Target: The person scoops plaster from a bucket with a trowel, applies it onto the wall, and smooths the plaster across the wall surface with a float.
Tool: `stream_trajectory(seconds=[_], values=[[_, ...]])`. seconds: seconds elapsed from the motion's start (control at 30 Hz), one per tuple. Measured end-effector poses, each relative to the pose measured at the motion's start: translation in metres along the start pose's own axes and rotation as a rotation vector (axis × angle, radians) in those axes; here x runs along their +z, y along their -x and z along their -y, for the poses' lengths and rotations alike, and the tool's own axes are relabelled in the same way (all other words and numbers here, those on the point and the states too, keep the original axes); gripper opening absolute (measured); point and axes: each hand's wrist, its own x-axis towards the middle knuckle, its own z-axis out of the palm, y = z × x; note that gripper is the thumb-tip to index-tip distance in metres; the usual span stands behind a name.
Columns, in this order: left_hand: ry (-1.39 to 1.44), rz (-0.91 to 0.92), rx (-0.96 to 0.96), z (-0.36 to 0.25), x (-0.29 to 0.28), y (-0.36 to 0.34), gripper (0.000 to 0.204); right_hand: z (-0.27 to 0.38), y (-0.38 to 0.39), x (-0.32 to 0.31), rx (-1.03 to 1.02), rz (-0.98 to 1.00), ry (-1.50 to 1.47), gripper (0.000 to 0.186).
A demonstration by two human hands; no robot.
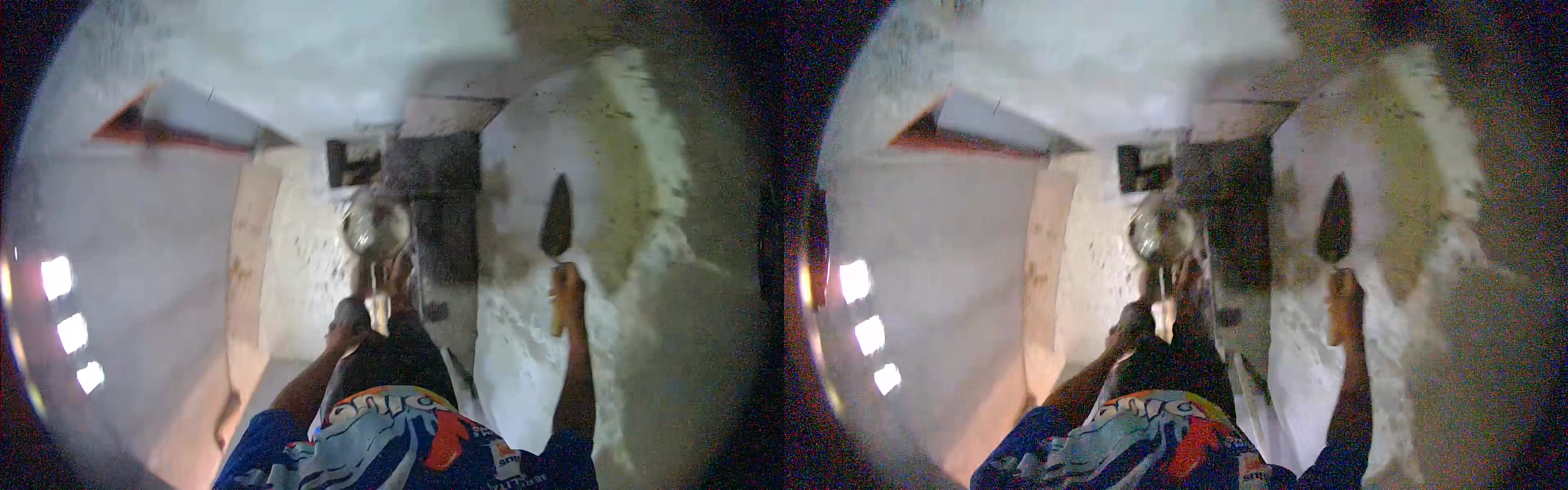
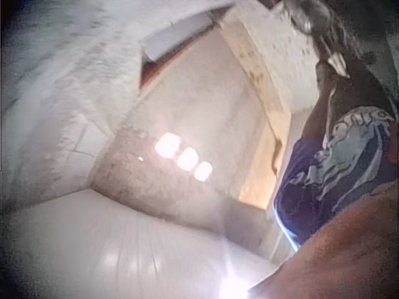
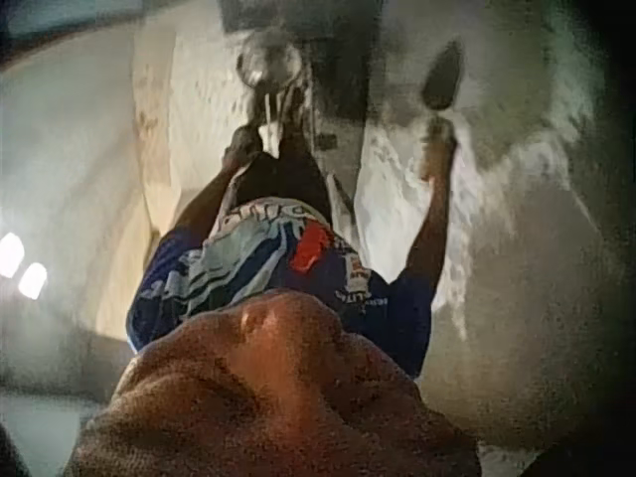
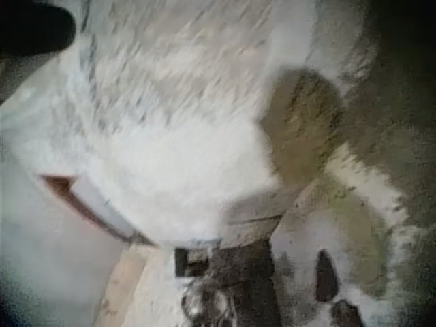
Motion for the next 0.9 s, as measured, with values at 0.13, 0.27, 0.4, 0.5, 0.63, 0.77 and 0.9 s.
stream_trajectory(seconds=[0.13,0.27,0.4,0.5,0.63,0.77,0.9], values=[[-0.085,-0.180,-0.056,0.024,0.040,0.006,0.057,0.047,-0.022,0.220,-0.358,0.277,0.473,0.036],[-0.081,-0.199,-0.101,0.036,0.056,0.010,0.057,0.056,-0.070,0.384,-0.359,0.454,0.462,0.027],[0.067,-0.138,-0.182,0.045,0.065,0.001,0.057,0.004,-0.141,0.530,-0.389,0.345,0.395,0.021],[0.093,-0.092,-0.248,0.047,0.060,-0.004,0.058,-0.001,-0.143,0.613,-0.392,0.332,0.355,0.019],[0.143,-0.037,-0.237,0.045,0.072,-0.021,0.057,-0.082,-0.164,0.680,-0.465,0.134,-0.009,0.030],[0.054,-0.078,-0.348,0.067,0.057,0.006,0.056,-0.018,-0.110,0.658,-0.404,0.590,0.212,0.043],[0.161,-0.046,-0.265,0.042,0.035,-0.016,0.055,-0.050,-0.127,0.600,-0.455,0.422,0.075,0.045]])
